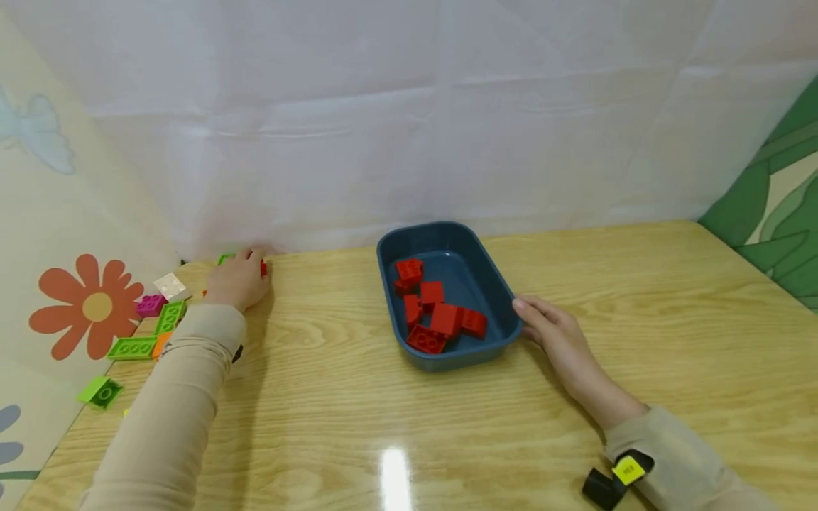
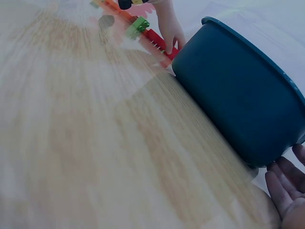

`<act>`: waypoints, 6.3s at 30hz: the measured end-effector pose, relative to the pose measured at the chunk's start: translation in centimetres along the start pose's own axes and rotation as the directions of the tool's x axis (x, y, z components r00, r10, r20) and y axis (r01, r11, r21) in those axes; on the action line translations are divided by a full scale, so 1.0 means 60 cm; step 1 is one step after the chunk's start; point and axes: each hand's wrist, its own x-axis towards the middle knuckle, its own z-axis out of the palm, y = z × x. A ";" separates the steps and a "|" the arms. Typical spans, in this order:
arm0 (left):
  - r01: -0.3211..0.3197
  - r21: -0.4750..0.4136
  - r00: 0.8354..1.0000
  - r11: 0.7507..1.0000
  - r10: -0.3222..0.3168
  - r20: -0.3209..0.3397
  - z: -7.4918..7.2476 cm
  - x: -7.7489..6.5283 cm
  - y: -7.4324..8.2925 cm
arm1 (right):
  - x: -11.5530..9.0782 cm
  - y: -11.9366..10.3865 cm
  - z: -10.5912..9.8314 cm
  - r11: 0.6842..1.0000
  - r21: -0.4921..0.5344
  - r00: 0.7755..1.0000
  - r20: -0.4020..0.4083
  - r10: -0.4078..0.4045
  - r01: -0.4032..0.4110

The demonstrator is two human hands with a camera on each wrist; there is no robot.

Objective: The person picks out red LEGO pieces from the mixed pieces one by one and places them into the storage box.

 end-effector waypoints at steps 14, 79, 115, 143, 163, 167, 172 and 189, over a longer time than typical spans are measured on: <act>-0.049 0.072 0.996 0.996 0.054 -0.075 0.008 -0.003 0.001 | 0.000 -0.001 0.001 1.000 0.014 1.000 0.010 -0.018 0.018; -0.330 0.001 0.848 0.944 0.297 -0.438 -0.016 0.015 0.134 | 0.002 0.000 0.001 1.000 -0.027 0.999 0.034 -0.011 0.012; -0.515 0.031 0.850 0.857 0.515 -0.108 -0.015 -0.024 0.402 | 0.004 0.002 0.000 0.997 0.066 0.999 0.034 -0.034 0.032; -0.450 -0.028 0.889 0.893 0.450 0.079 -0.008 -0.011 0.450 | 0.003 0.000 -0.001 0.999 0.031 0.999 0.047 -0.020 0.018; -0.453 -0.073 0.890 0.888 0.456 0.016 -0.018 -0.020 0.448 | 0.003 0.001 0.000 0.999 0.040 0.999 0.046 -0.028 0.026; -0.465 -0.084 0.885 0.881 0.460 -0.066 -0.022 -0.025 0.440 | 0.004 0.001 0.001 0.999 0.039 0.999 0.039 -0.026 0.025; -0.481 -0.066 0.868 0.874 0.465 -0.172 -0.031 -0.029 0.426 | 0.004 0.001 -0.001 0.999 0.047 0.999 0.030 -0.020 0.018; -0.495 -0.053 0.809 0.867 0.438 -0.391 -0.031 -0.036 0.377 | 0.002 0.002 0.001 0.995 0.099 0.999 0.022 -0.028 0.026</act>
